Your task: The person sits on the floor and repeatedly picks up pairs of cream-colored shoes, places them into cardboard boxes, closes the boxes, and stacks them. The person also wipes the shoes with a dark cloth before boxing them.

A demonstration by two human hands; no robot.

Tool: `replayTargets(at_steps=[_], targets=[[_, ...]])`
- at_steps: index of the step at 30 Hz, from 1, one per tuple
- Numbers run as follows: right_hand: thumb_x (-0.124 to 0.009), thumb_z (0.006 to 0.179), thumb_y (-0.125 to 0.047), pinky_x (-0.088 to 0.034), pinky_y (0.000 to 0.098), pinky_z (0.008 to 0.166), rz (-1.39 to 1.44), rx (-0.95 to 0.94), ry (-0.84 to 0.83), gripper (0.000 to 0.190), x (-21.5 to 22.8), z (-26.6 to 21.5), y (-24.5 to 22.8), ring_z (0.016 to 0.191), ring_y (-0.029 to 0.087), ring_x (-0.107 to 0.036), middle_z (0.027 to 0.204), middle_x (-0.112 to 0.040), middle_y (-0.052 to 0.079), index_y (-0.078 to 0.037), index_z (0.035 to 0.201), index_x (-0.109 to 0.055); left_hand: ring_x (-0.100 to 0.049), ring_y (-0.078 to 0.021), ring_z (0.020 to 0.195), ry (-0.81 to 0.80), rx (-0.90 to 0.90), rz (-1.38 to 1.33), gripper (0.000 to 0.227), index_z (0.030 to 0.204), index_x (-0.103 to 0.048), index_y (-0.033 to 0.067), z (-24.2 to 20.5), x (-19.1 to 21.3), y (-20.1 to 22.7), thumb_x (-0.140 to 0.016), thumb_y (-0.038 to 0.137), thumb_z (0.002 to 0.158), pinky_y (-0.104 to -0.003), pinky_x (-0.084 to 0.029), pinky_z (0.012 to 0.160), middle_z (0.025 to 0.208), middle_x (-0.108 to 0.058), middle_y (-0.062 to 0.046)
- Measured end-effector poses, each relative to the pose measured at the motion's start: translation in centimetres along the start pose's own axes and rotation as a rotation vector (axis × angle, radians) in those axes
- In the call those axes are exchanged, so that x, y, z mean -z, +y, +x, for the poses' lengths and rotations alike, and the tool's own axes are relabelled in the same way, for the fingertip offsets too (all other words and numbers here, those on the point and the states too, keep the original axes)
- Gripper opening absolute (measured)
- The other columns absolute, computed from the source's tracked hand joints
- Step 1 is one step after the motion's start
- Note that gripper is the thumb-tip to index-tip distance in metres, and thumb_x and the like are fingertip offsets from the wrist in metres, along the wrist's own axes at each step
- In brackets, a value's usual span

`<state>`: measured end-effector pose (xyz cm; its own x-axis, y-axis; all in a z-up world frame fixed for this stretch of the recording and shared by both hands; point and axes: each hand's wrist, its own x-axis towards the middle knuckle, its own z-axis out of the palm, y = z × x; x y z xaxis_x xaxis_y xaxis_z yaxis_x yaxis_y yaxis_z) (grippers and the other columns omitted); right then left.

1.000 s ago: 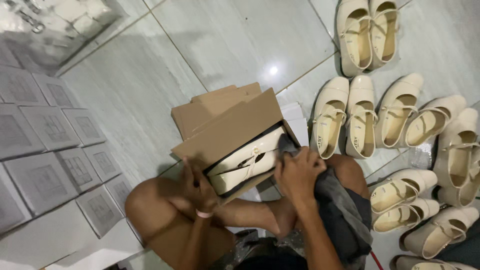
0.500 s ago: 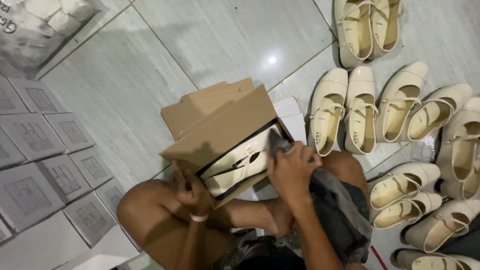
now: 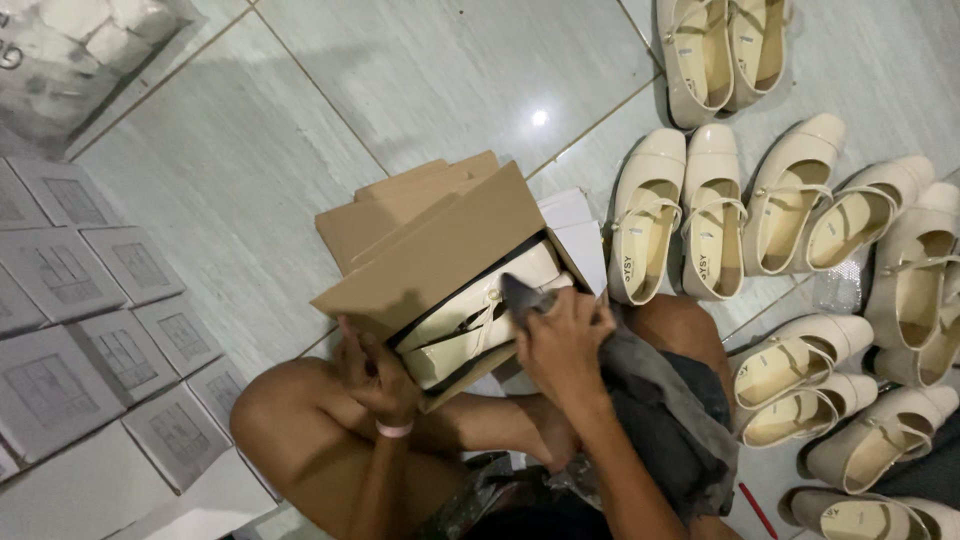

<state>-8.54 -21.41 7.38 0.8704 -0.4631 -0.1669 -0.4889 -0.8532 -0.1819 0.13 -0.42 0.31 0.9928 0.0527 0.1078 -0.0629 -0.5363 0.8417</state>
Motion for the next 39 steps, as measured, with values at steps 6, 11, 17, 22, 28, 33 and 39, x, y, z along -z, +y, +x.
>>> replayTargets(at_steps=[6,11,17,22,28,33,39], targets=[[-0.072,0.086,-0.033,-0.033,0.0577,0.088,-0.063,-0.108,0.044,0.023,0.6,-0.4,1.2,0.106,0.039,-0.046,0.105,-0.053,0.019,-0.010,0.092,-0.075,-0.053,-0.0197,0.092,0.014,-0.101,-0.039,0.038,0.146,-0.056,-0.0049,0.1,0.0,0.3,-0.053,-0.002,0.108,-0.032,-0.045,0.075,0.112,-0.058,-0.012],[-0.073,0.074,-0.031,-0.032,0.0622,0.090,0.068,0.002,-0.011,0.024,0.8,-0.4,1.0,0.110,0.042,-0.045,0.109,-0.053,0.020,-0.012,0.088,-0.076,-0.050,-0.0182,0.082,-0.013,-0.048,-0.023,0.040,0.145,-0.057,-0.0045,0.2,0.0,0.4,-0.053,-0.002,0.106,-0.031,-0.042,0.070,0.103,-0.058,-0.011],[-0.076,0.080,-0.030,-0.031,0.0639,0.094,0.030,-0.048,-0.133,0.023,-0.4,0.0,1.1,0.114,0.041,-0.042,0.114,-0.050,0.021,-0.010,0.090,-0.077,-0.052,-0.0187,0.088,-0.004,-0.080,-0.056,0.039,0.147,-0.055,-0.0046,0.1,0.0,0.4,-0.051,-0.002,0.108,-0.031,-0.044,0.077,0.107,-0.059,-0.011],[-0.076,0.082,-0.031,-0.028,0.0668,0.096,-0.029,-0.048,-0.179,0.023,-0.8,0.3,1.6,0.114,0.040,-0.041,0.115,-0.049,0.022,-0.008,0.089,-0.078,-0.053,-0.0215,0.091,-0.011,-0.061,-0.018,0.040,0.146,-0.055,-0.0055,0.3,-0.1,0.6,-0.052,-0.001,0.107,-0.033,-0.045,0.079,0.110,-0.059,-0.013],[-0.078,0.075,-0.028,-0.028,0.0662,0.096,0.048,0.036,-0.135,0.018,-0.5,0.4,1.2,0.115,0.043,-0.042,0.114,-0.051,0.022,-0.012,0.085,-0.079,-0.057,-0.0237,0.101,-0.012,-0.114,-0.038,0.037,0.146,-0.055,-0.0047,0.2,-0.1,0.6,-0.052,-0.001,0.109,-0.034,-0.048,0.085,0.116,-0.061,-0.015],[-0.078,0.072,-0.026,-0.030,0.0635,0.094,0.059,0.034,-0.064,0.021,0.1,0.7,0.8,0.113,0.039,-0.044,0.112,-0.054,0.018,-0.014,0.089,-0.079,-0.056,-0.0218,0.093,-0.019,-0.044,-0.026,0.039,0.145,-0.056,-0.0049,0.3,0.0,0.6,-0.052,-0.001,0.106,-0.033,-0.046,0.079,0.112,-0.061,-0.014],[-0.077,0.074,-0.030,-0.030,0.0623,0.093,-0.012,0.055,-0.073,0.023,0.0,0.8,0.4,0.113,0.040,-0.043,0.112,-0.053,0.021,-0.015,0.092,-0.079,-0.057,-0.0224,0.098,-0.008,-0.088,-0.029,0.039,0.146,-0.055,-0.0036,0.4,-0.2,0.5,-0.051,0.000,0.107,-0.033,-0.047,0.082,0.117,-0.060,-0.015]])
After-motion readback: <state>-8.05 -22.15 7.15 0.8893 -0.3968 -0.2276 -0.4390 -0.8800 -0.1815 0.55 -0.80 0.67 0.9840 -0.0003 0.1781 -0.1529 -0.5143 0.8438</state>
